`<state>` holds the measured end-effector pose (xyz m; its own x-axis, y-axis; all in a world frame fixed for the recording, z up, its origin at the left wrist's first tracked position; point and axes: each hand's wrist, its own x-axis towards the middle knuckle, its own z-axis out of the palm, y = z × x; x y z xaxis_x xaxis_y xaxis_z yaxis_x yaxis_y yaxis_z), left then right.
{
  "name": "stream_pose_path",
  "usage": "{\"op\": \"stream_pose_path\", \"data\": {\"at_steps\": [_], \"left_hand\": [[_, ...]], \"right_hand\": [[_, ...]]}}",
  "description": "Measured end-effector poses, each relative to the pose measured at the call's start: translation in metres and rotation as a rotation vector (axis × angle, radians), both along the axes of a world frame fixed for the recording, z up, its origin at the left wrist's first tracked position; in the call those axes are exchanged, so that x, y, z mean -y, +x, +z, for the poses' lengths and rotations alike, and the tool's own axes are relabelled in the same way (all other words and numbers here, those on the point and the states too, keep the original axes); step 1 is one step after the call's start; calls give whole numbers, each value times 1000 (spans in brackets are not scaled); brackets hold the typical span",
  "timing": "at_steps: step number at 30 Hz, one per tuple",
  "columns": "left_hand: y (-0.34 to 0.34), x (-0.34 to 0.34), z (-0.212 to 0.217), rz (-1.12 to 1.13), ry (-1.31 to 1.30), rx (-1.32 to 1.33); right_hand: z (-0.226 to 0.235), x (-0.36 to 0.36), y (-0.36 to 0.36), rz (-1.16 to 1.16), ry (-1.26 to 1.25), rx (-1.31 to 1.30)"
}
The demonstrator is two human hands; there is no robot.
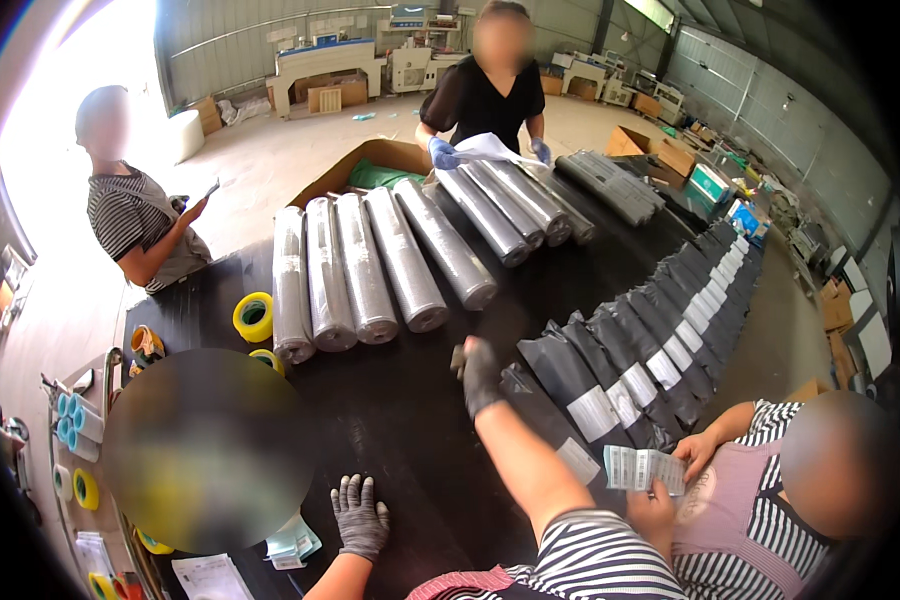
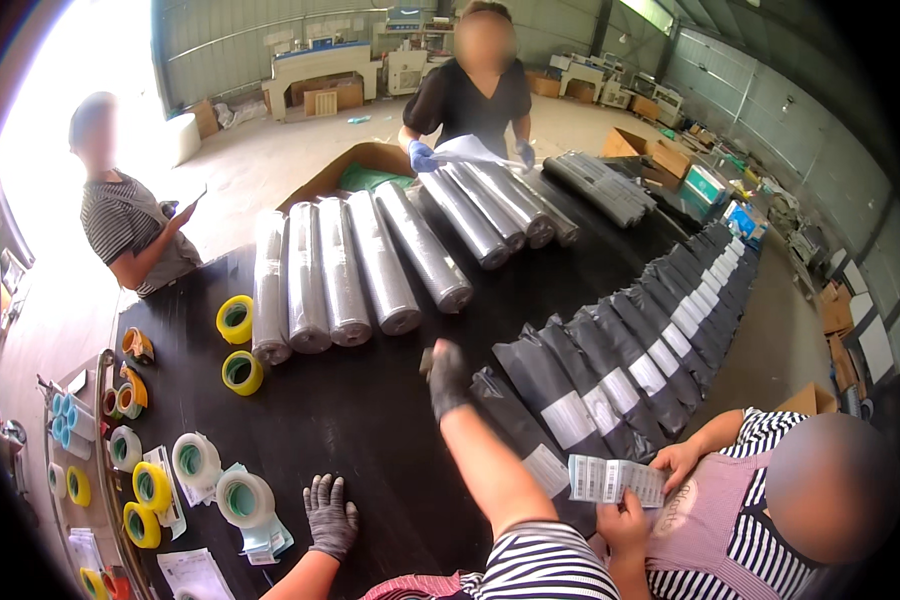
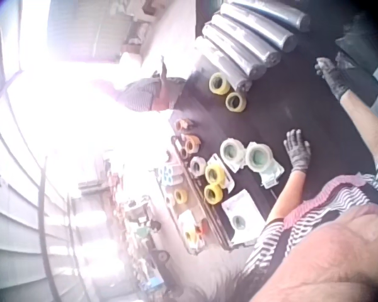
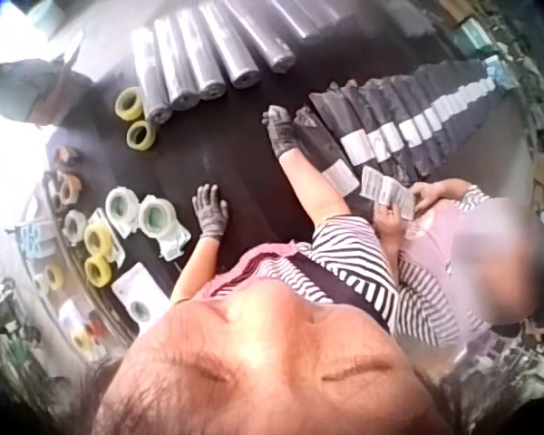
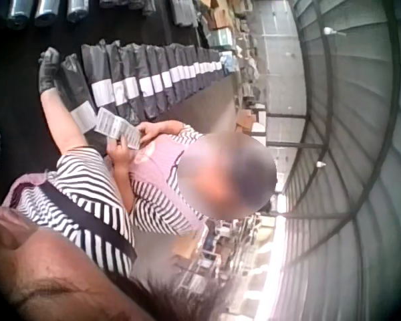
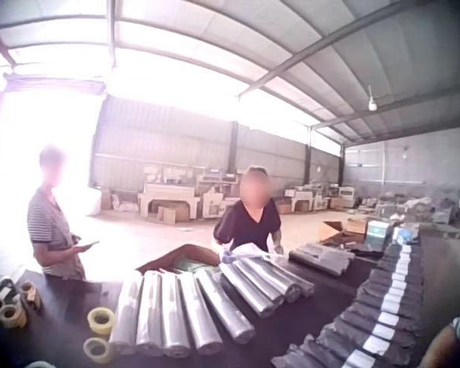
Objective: The person reviews printed documents on a table, points at lines on the paperwork with a coworker, and handles rolls of tape on the work surface.
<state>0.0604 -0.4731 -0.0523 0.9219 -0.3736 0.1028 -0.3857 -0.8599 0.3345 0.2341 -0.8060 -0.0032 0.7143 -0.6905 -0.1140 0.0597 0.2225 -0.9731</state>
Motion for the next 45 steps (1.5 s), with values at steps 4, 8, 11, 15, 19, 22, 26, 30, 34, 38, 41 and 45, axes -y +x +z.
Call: {"op": "stream_pose_path", "data": {"at_steps": [4, 8, 11, 15, 19, 22, 26, 30, 34, 38, 41, 45], "left_hand": [[-4, -9, -2, 5, -32, -13], [-30, -19, 11, -161, -110, -54], [-87, -43, 23, -433, -197, -77], [-157, -111, 1, -514, -131, -89], [-192, -176, -74, -425, -26, 97], [-207, -174, -66, -417, 94, 116], [-215, -166, -44, -385, 42, 73], [-218, -164, -27, -382, 16, 25], [-217, -161, -13, -360, 4, 23], [-218, -163, -10, -361, 13, 30], [-216, -162, -15, -366, 9, 35], [-217, -162, -15, -377, 9, 31]], "right_hand": [[-52, -73, -157, -61, -787, -131], [-48, -95, -285, 181, -1154, -169], [-54, -94, -352, 245, -1300, -260], [-62, -94, -417, 183, -1446, -487], [-67, -102, -432, 104, -1544, -554], [-69, -104, -430, 94, -1575, -604], [-68, -106, -429, 92, -1573, -632], [-69, -110, -430, 98, -1568, -684], [-72, -110, -425, 113, -1564, -716], [-70, -111, -424, 123, -1560, -731], [-70, -111, -425, 127, -1560, -744], [-70, -110, -427, 110, -1574, -738]]}}
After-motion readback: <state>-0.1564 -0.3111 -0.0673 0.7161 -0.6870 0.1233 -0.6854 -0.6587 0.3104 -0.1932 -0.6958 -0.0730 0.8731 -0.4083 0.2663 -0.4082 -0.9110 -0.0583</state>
